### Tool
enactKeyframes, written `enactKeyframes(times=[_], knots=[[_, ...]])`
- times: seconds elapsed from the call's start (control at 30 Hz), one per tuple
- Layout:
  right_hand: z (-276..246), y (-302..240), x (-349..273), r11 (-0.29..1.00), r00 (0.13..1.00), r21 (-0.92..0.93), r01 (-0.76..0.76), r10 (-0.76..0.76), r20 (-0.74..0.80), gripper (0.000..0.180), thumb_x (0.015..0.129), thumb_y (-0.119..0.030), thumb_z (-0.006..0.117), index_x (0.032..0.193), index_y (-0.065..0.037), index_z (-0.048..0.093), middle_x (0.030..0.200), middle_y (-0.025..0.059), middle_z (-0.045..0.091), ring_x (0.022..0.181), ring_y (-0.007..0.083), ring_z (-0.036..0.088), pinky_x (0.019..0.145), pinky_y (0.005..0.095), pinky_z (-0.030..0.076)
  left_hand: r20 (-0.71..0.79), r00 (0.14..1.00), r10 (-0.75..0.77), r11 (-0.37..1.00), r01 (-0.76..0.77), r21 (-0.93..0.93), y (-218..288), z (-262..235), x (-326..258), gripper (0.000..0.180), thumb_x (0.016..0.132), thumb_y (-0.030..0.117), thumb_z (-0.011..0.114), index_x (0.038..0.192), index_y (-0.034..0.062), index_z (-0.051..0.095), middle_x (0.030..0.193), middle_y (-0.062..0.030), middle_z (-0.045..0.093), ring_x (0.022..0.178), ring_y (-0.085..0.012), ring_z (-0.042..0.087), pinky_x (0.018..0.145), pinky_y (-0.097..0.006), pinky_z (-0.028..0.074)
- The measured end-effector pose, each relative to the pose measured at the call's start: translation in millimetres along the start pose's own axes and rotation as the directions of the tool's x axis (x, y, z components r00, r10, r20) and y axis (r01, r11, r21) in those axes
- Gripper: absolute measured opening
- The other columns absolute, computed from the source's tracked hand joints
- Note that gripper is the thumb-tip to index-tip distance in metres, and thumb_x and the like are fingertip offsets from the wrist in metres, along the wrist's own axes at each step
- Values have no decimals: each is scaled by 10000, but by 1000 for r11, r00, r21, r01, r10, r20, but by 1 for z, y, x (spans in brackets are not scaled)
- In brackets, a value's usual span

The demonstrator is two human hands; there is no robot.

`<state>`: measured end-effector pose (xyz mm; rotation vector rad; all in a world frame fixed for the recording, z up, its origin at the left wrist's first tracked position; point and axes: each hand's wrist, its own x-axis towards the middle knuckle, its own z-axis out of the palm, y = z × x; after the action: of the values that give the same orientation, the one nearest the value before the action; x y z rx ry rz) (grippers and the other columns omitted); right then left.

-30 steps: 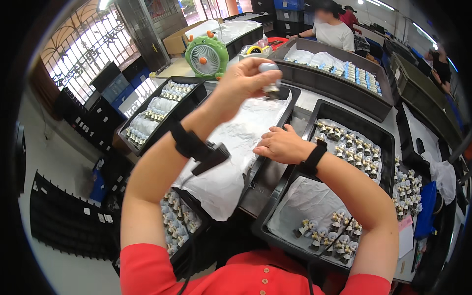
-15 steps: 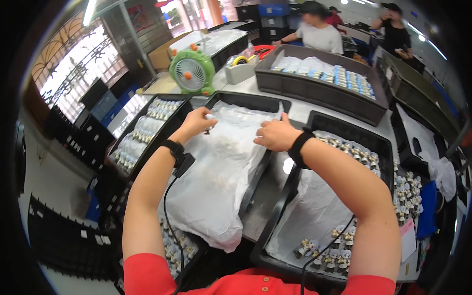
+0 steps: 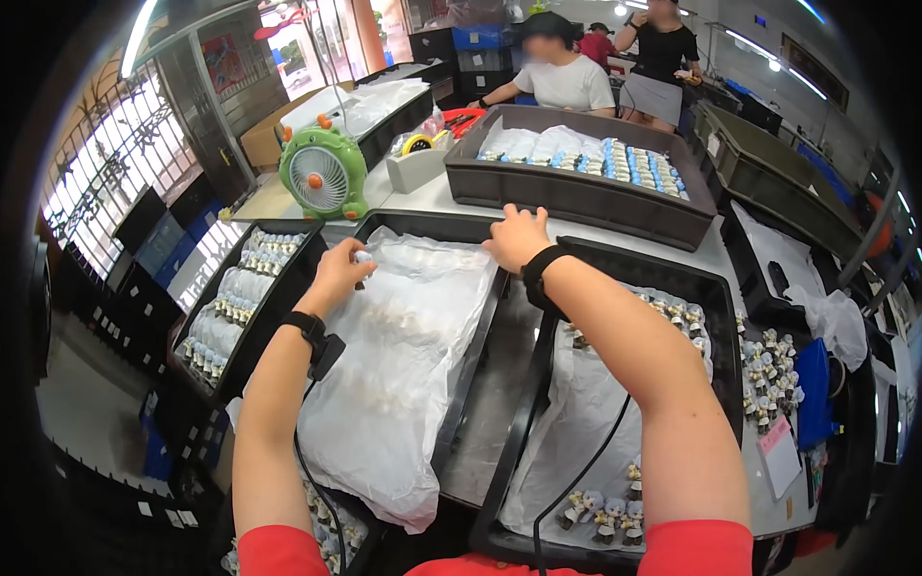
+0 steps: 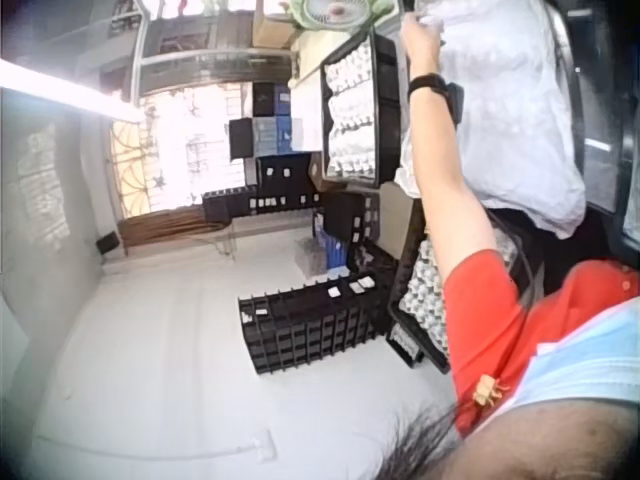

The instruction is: The person handles small cylindrical components with metallic ends, picking them from a tray, rotating them in hand, and placing them into a white plastic bag. The person also adjusts the head-mounted camera at the start.

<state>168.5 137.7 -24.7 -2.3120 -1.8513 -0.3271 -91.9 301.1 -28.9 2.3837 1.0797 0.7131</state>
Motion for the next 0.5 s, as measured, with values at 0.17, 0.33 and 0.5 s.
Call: enactKeyframes(times=[0.17,0.33,0.5], knots=[[29,25,25,984,992,149,94,-105,66,310,841,-351,540,842,-79,689,975,132,534,963,315,522,895,517,310,-8,998,64,997,-64,44,-7,-4,8,363,691,163,734,1004,46,593,678,-57,551,552,-125,552,514,-272,486],[-2,-1,11,994,997,82,-68,65,34,293,848,-372,534,878,-130,697,1011,160,543,984,330,504,876,478,311,69,997,-37,996,32,83,-16,-3,4,398,674,210,735,1018,66,595,819,-129,619,747,-240,602,680,-332,479],[-3,10,14,986,981,64,-151,142,129,298,843,-393,536,916,-153,696,1036,130,558,1023,315,489,891,498,298,97,995,-23,991,10,132,-13,3,2,411,664,233,739,1019,78,600,894,-169,643,857,-302,617,761,-372,471]])
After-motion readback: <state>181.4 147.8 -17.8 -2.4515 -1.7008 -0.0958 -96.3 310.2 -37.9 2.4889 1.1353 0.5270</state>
